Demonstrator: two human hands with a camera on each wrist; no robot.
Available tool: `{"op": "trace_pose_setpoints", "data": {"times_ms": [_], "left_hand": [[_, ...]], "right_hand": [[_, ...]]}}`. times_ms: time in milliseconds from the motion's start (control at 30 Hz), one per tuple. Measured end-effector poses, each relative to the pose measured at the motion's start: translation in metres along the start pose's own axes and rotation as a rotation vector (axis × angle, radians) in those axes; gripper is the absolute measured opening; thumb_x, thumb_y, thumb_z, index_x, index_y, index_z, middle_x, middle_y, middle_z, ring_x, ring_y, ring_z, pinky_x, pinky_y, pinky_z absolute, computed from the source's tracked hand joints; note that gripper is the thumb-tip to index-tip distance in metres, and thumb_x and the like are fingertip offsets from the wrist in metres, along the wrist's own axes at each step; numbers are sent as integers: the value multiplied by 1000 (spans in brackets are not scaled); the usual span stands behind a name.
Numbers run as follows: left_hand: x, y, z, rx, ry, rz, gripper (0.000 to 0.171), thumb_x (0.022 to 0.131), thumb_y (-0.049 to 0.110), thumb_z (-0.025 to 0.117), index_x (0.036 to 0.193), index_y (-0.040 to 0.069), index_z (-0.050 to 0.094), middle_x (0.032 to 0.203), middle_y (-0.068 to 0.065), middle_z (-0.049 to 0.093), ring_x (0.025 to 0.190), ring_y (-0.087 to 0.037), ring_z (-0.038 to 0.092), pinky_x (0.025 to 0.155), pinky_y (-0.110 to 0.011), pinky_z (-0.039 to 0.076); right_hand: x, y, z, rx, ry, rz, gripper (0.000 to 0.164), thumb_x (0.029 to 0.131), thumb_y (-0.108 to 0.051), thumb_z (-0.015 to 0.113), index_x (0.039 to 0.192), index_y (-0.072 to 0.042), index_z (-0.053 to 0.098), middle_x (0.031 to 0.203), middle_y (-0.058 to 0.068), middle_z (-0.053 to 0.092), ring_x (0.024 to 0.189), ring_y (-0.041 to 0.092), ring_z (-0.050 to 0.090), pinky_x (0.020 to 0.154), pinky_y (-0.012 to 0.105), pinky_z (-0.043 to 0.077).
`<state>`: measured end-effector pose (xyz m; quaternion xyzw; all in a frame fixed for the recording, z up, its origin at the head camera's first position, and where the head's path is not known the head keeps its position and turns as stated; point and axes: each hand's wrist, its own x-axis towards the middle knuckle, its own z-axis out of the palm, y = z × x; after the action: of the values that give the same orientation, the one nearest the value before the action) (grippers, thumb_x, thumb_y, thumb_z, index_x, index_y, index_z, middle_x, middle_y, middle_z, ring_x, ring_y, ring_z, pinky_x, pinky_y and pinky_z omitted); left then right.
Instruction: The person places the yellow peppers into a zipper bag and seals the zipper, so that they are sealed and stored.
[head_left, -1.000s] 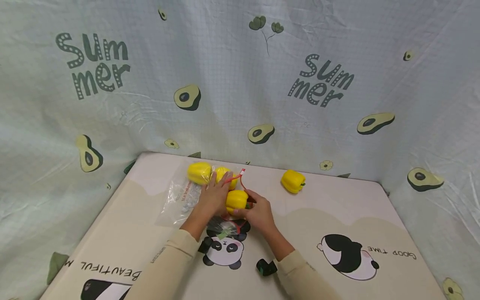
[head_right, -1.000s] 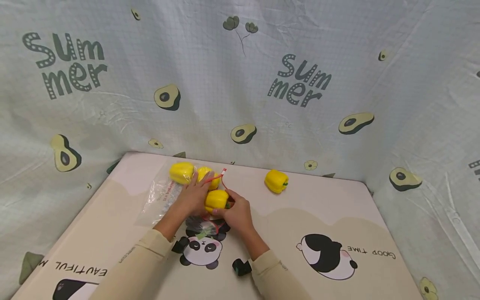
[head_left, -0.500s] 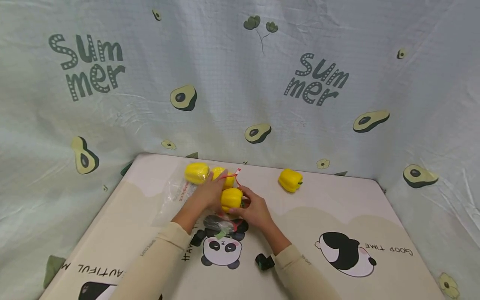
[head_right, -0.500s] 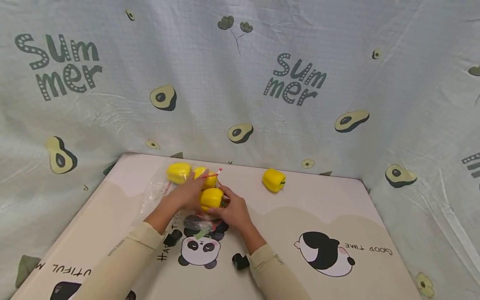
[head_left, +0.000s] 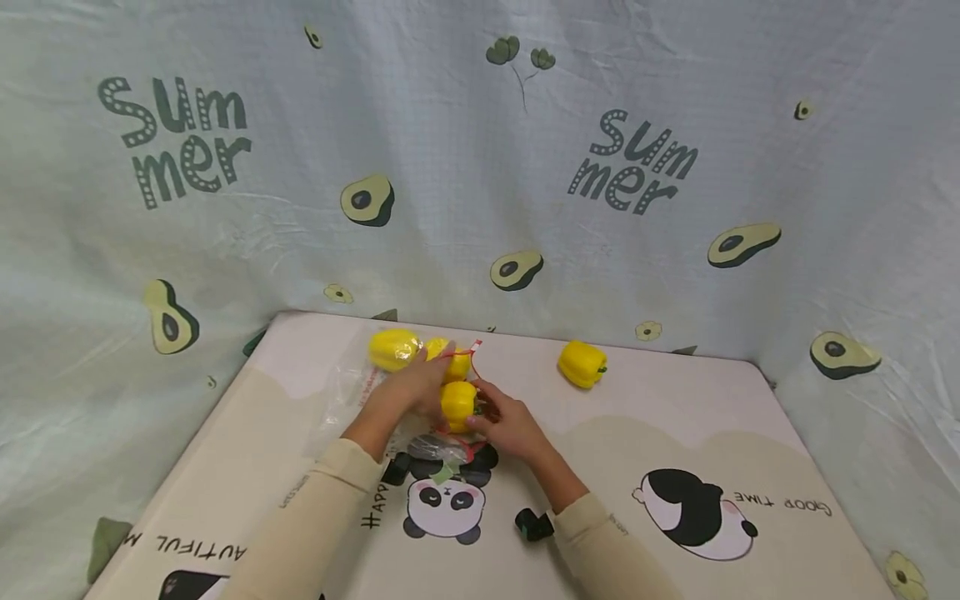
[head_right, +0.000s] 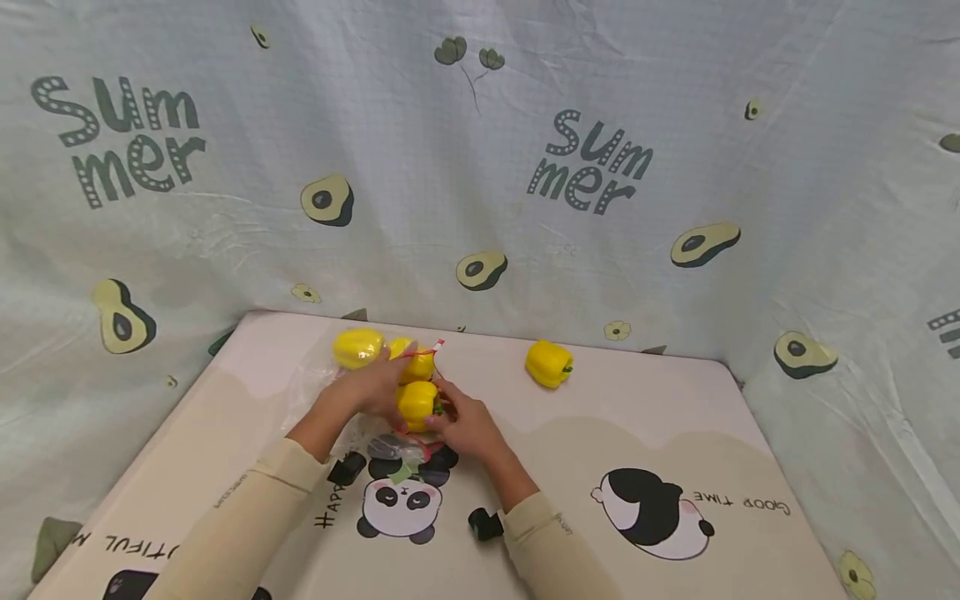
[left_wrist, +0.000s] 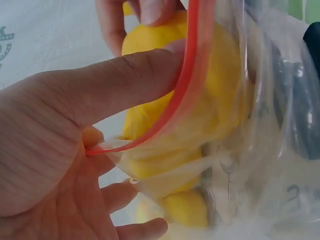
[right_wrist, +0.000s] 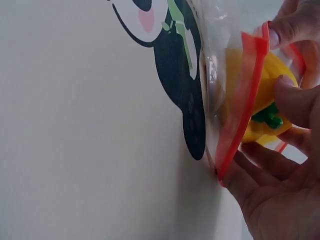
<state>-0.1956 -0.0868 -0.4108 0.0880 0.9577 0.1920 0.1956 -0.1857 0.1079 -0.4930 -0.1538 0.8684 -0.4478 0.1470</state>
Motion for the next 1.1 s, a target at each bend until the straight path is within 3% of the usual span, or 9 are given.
{"op": "trace_pose_setpoints", "data": {"times_ms": [133, 367, 567, 833, 967, 1100], "left_hand": [[-1, -1, -1, -14, -14, -24, 120, 75, 21, 95, 168, 14, 19, 174, -10, 26, 164, -39, 9, 127, -65, 26], [-1, -6, -4, -39, -30, -31, 116, 77, 18, 93, 168, 15, 21, 173, -15, 28, 164, -39, 13, 126, -67, 26], [-5, -5, -6, -20, -29, -43, 120, 75, 21, 95, 168, 18, 19, 172, -20, 28, 161, -42, 23, 124, -68, 30], [-3, -6, -15, 13, -32, 1, 107, 83, 17, 89, 167, 16, 23, 161, -20, 46, 140, -36, 53, 121, -57, 42], [-2, -7, -19, 6, -34, 21, 107, 83, 17, 88, 167, 16, 22, 159, -18, 50, 133, -34, 56, 119, -55, 44], [-2, -10, -19, -14, -37, 34, 110, 83, 20, 89, 168, 17, 20, 162, -20, 46, 139, -36, 53, 121, -56, 43]], "right_hand": [[0, -3, 2, -70, -16, 26, 68, 100, -37, 70, 161, -28, 41, 151, 13, 60, 136, 34, 62, 112, 49, 53], [1, -6, 2, -59, -48, 51, 64, 102, -30, 67, 161, -24, 41, 152, 15, 59, 138, 35, 60, 114, 52, 51], [4, -9, 5, -121, -51, 57, 68, 100, -42, 68, 161, -31, 41, 145, 12, 65, 130, 31, 65, 111, 50, 54], [6, -18, 3, -200, -39, 92, 66, 99, -44, 69, 159, -34, 44, 137, 10, 70, 119, 27, 67, 108, 49, 56], [8, -21, 4, -254, -44, 81, 64, 99, -44, 69, 158, -34, 45, 131, 9, 71, 110, 25, 66, 104, 47, 58], [8, -21, 5, -233, -41, 95, 64, 98, -42, 70, 157, -32, 48, 134, 9, 71, 115, 26, 66, 106, 49, 57]]}}
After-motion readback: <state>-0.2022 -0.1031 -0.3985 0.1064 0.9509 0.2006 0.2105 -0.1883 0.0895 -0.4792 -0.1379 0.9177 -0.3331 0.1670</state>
